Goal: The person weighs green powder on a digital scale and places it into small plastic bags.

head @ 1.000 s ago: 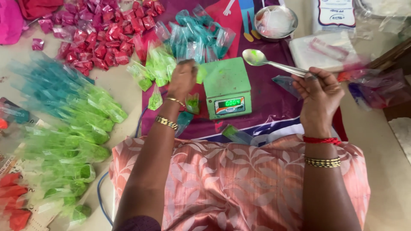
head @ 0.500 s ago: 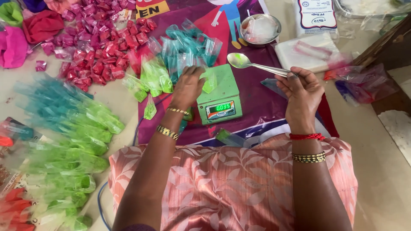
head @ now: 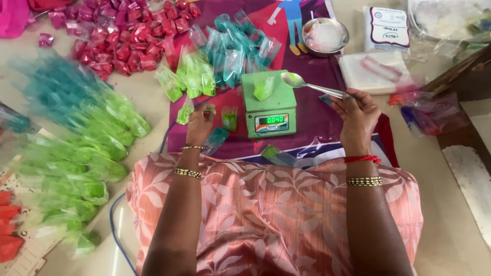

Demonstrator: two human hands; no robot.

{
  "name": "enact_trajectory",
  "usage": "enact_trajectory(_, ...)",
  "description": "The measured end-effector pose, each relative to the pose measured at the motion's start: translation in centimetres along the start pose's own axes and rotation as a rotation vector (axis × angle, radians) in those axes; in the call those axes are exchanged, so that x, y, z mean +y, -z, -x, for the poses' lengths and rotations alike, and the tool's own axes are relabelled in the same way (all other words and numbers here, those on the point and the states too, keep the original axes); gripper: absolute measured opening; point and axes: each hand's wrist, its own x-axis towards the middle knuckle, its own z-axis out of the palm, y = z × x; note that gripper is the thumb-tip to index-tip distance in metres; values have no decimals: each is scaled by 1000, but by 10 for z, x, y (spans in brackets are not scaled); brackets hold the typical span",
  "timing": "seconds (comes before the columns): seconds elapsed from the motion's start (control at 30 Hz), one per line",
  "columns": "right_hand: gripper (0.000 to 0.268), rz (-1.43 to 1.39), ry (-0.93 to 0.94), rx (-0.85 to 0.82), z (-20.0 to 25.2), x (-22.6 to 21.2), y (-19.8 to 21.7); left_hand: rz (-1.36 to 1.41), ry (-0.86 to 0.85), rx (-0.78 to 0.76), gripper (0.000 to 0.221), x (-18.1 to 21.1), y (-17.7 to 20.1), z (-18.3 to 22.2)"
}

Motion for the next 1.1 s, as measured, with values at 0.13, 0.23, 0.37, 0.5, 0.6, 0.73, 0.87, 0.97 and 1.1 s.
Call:
enact_trajectory(0.13,13,-14,-3,1,-1,5,9,-16,25,-15,16,-2,-7,5)
enact_trajectory(0.23,14,-29,-1,-4,2,3,6,-66,44,-72,17,4,-4,9)
enact_trajectory(0.37,15,-42,-10,15,-1,3,6,-52,75,-123,17,-3,-7,7)
enact_trajectory(0.5,16,-58,-9,17,-2,6,10,-85,29,-123,16,4,-7,11)
enact_trajectory(0.6,16,-80,-1,24,-5,6,12,-29,-41,-82,16,48,-2,10)
enact_trajectory(0.73,16,-113,1,21,-2,1,7,-6,-78,-109,18,101,-15,-9)
enact_trajectory(0.87,17,-132,9,8,-5,-2,9,-115,-305,-112,35,142,-47,-40)
enact_trajectory(0.97,16,-137,19,10,-8,-1,19,-235,-362,-189,45,169,-70,-59)
enact_trajectory(1.1,15,-144,44,3,-15,4,35,-365,-329,-276,29,145,-104,-82)
